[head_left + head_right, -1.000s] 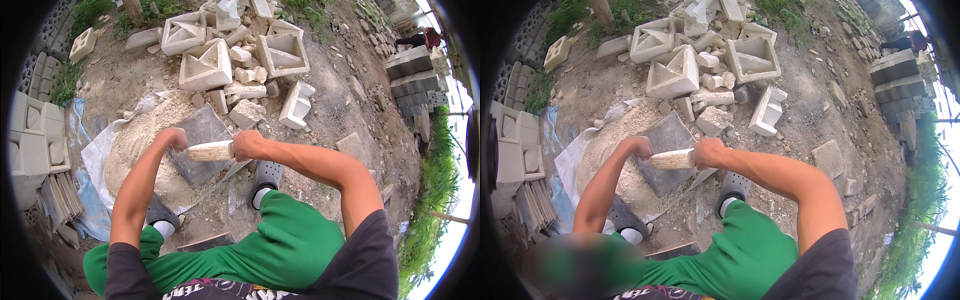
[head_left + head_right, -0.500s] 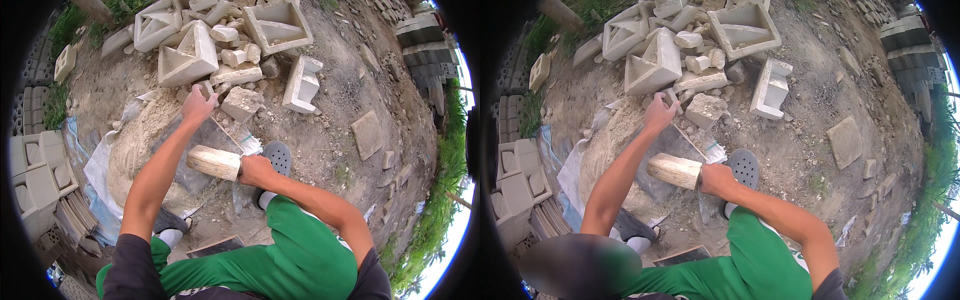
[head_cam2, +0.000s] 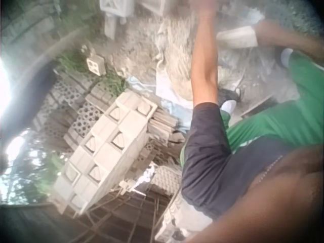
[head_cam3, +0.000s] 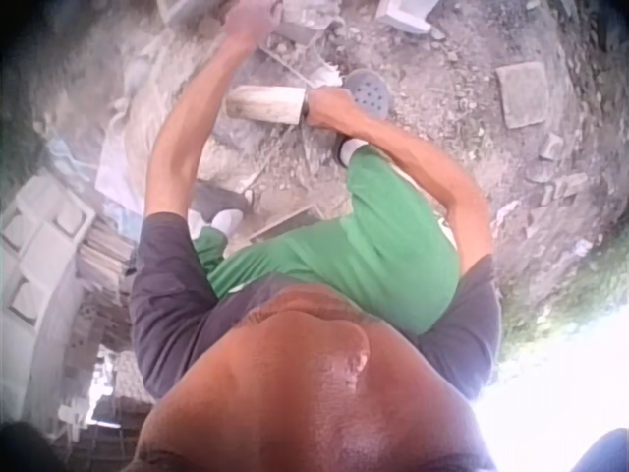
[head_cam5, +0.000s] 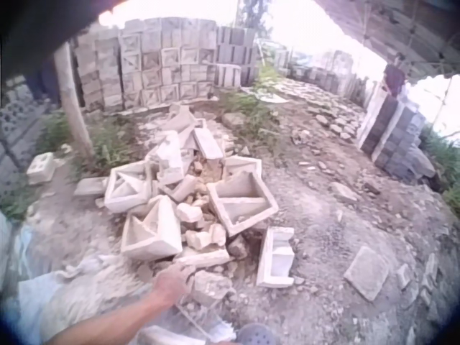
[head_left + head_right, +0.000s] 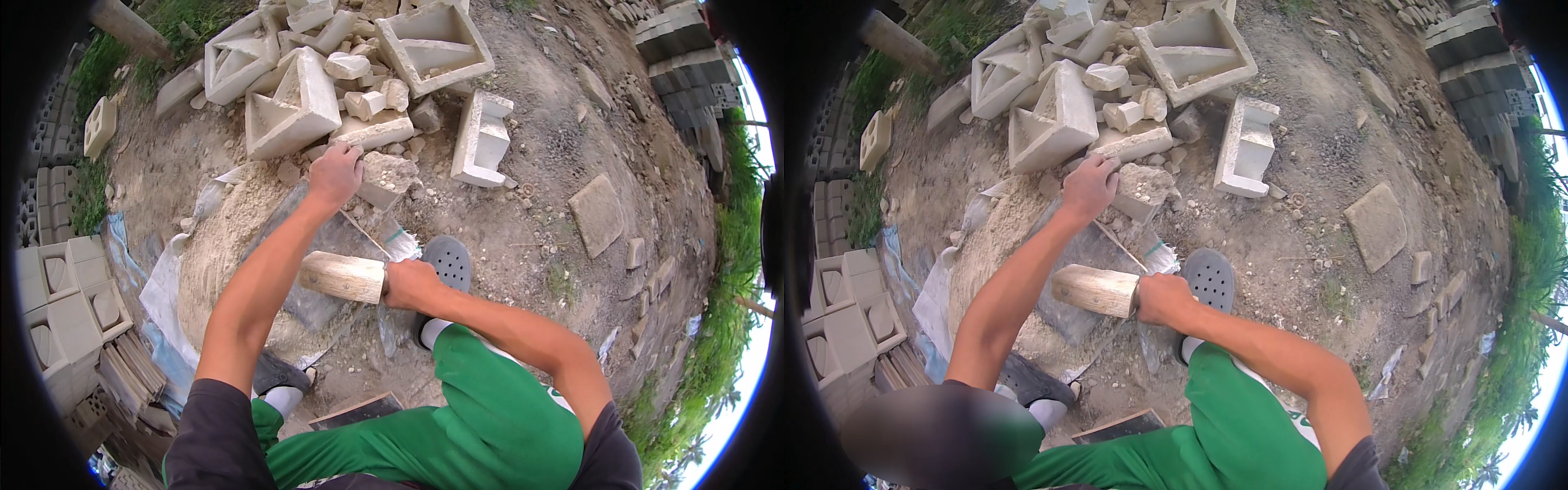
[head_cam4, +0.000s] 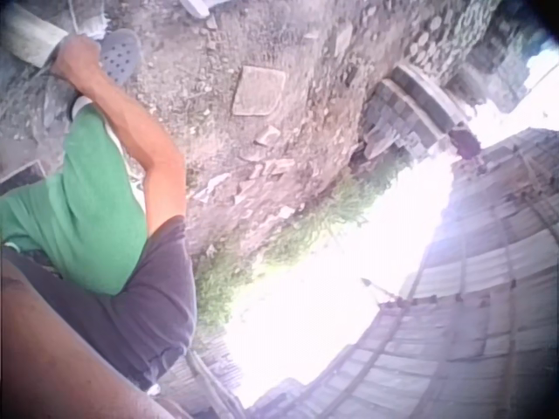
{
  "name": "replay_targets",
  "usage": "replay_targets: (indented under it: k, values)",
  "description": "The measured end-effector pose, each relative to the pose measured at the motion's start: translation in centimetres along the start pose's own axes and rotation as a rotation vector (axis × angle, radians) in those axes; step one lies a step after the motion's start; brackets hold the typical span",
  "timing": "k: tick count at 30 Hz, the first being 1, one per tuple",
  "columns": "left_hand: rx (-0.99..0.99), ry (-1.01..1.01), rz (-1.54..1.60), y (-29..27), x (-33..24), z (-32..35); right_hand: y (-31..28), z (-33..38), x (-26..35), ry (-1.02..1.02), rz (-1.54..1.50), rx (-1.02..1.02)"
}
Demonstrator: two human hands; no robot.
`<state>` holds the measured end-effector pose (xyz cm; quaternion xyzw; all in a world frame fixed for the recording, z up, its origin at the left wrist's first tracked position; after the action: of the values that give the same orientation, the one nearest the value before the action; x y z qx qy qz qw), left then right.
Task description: The person sits on the ground and repeatedly strikes small pieces of stone with a wooden mallet to break them into smaller fragments. The person picks up stone pieces, places them on a flat surface, and strikes them multiple times before discarding the broken pieces.
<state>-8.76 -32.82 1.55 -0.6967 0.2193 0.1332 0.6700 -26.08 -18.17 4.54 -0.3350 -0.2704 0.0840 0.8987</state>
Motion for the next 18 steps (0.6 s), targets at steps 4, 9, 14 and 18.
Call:
replay_targets:
  k: [4,9,14,18]
  values:
    - [0.062,-0.048,-0.077,0.1,-1.1,-0.6,0.1,0.0,-0.2,0.002,-0.010,-0.014]
    - [0.052,-0.013,-0.156,-0.1,-1.4,-1.3,-0.4,0.2,0.1,-0.002,-0.018,-0.007]
    - [0.013,0.061,-0.215,-0.2,-1.5,-1.7,-0.3,0.0,0.0,-0.020,-0.013,0.001]
    - [0.052,0.039,-0.219,0.4,-1.2,-1.3,0.4,-0.2,-0.3,-0.024,0.004,-0.022]
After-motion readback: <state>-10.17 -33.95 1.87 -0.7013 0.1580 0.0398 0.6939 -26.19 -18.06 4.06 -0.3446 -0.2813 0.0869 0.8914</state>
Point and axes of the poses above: each hand's wrist, its own z-axis away from the middle knuckle, its own y-axis out of the palm, x = y × z, the point moved 5 cm from there along -z, towards the middle knuckle, and after that the axes turned 6 degrees about z, right-handed, at the moved point
